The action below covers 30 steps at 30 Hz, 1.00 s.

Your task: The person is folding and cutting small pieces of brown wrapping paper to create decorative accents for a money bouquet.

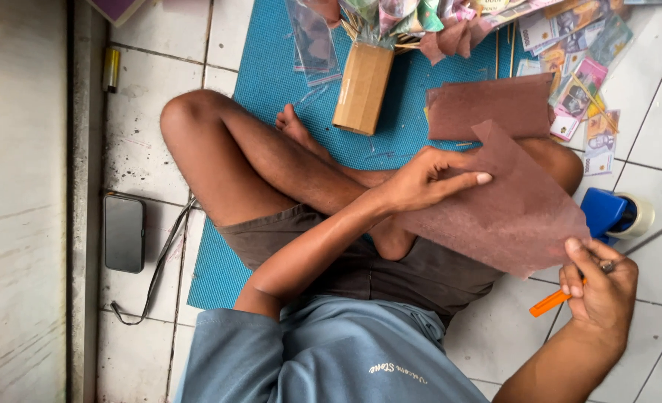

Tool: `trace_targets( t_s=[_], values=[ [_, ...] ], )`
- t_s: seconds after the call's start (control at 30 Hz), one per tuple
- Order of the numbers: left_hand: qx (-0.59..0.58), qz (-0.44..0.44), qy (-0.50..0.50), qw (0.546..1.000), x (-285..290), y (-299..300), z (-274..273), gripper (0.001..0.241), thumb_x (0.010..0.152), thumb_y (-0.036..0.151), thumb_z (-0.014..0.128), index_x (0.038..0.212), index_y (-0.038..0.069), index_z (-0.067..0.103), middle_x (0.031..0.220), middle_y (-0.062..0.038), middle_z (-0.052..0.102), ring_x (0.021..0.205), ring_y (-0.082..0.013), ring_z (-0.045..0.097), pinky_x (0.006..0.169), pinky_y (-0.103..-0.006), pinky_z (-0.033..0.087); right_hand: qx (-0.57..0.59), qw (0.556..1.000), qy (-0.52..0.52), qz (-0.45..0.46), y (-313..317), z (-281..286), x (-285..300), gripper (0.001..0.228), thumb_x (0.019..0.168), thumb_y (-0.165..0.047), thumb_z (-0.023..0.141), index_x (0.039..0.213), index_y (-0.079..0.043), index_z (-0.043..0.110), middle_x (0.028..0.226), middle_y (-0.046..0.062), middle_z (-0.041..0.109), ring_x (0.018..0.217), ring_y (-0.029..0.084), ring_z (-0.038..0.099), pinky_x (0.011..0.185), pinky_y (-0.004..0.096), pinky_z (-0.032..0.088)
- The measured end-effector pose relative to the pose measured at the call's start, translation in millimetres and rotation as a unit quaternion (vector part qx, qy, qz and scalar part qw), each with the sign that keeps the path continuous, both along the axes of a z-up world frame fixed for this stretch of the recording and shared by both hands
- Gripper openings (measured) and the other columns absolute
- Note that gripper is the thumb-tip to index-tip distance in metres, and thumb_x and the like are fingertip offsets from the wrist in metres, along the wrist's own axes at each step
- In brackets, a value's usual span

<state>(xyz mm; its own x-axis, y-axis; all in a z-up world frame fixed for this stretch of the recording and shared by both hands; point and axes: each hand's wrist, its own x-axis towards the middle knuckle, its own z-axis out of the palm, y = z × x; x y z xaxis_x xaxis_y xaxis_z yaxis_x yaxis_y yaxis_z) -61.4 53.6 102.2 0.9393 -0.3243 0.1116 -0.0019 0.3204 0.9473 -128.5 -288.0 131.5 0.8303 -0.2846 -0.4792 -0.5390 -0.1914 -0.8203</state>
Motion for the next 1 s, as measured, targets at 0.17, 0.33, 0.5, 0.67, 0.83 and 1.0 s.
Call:
trace_targets(
  t_s=[0.17, 0.33, 0.5, 0.67, 0.83, 1.0],
  values=[
    [0.021, 0.055, 0.004, 0.998, 3.3, 1.9, 8.0, 0.023, 0.102, 0.031, 0.066, 0.114, 0.014, 0.076, 0.108, 0.007, 0.075, 0.103, -0.0001, 0.063, 0.081, -0.0201, 0.059, -0.013, 0.997, -0.073, 0.016, -0.9, 2.2, -14.9, 0.018, 0.104, -0.015, 0.075, 0.104, -0.004, 0.061, 0.064, 0.001, 0.048, 0.044, 0.005, 0.036, 0.047, 0.021, 0.036],
    [-0.109, 0.004, 0.057, 0.992, 9.1, 3.1, -18.8, 0.024, 0.103, 0.030, 0.067, 0.117, 0.010, 0.071, 0.111, 0.007, 0.071, 0.103, -0.0038, 0.064, 0.089, -0.0240, 0.059, -0.024, 0.997, -0.071, -0.008, 7.1, -10.2, -14.0, 0.015, 0.107, -0.013, 0.073, 0.105, -0.003, 0.062, 0.055, 0.000, 0.042, 0.043, 0.005, 0.037, 0.047, 0.020, 0.037],
    [-0.055, -0.020, 0.140, 0.988, 3.9, 1.5, -53.1, 0.019, 0.101, 0.020, 0.070, 0.118, 0.012, 0.072, 0.094, 0.006, 0.073, 0.078, -0.0011, 0.065, 0.063, -0.0210, 0.059, -0.052, 0.995, -0.081, 0.041, 18.3, -5.7, -12.5, 0.019, 0.102, -0.014, 0.075, 0.115, -0.001, 0.070, 0.064, 0.005, 0.056, 0.045, 0.005, 0.039, 0.047, 0.019, 0.033],
    [-0.097, -0.114, 0.149, 0.977, 12.8, 0.3, -51.6, 0.024, 0.104, 0.017, 0.064, 0.125, 0.005, 0.069, 0.102, -0.006, 0.077, 0.091, -0.0131, 0.073, 0.076, -0.0276, 0.065, -0.033, 0.999, -0.017, 0.008, 10.1, -9.6, -5.6, 0.026, 0.094, -0.019, 0.076, 0.117, -0.007, 0.070, 0.066, -0.007, 0.053, 0.044, 0.000, 0.036, 0.041, 0.014, 0.030],
    [-0.085, -0.160, 0.128, 0.975, 23.6, -8.4, -62.3, 0.019, 0.105, 0.014, 0.063, 0.119, 0.004, 0.072, 0.109, -0.009, 0.078, 0.101, -0.0166, 0.076, 0.085, -0.0261, 0.064, 0.000, 0.997, -0.021, -0.076, -20.0, -53.8, -3.5, 0.015, 0.094, -0.020, 0.078, 0.109, -0.016, 0.076, 0.081, -0.007, 0.068, 0.050, -0.002, 0.041, 0.039, 0.012, 0.025],
    [-0.081, -0.147, 0.101, 0.981, 32.2, -8.6, -67.2, 0.030, 0.096, -0.012, 0.060, 0.110, 0.008, 0.077, 0.114, -0.013, 0.076, 0.115, -0.0203, 0.073, 0.104, -0.0295, 0.061, 0.060, 0.973, -0.211, 0.073, -39.2, -83.4, -19.3, 0.052, 0.059, 0.005, 0.048, 0.105, -0.005, 0.071, 0.114, 0.022, 0.072, 0.111, 0.031, 0.072, 0.089, 0.035, 0.059]
  ],
)
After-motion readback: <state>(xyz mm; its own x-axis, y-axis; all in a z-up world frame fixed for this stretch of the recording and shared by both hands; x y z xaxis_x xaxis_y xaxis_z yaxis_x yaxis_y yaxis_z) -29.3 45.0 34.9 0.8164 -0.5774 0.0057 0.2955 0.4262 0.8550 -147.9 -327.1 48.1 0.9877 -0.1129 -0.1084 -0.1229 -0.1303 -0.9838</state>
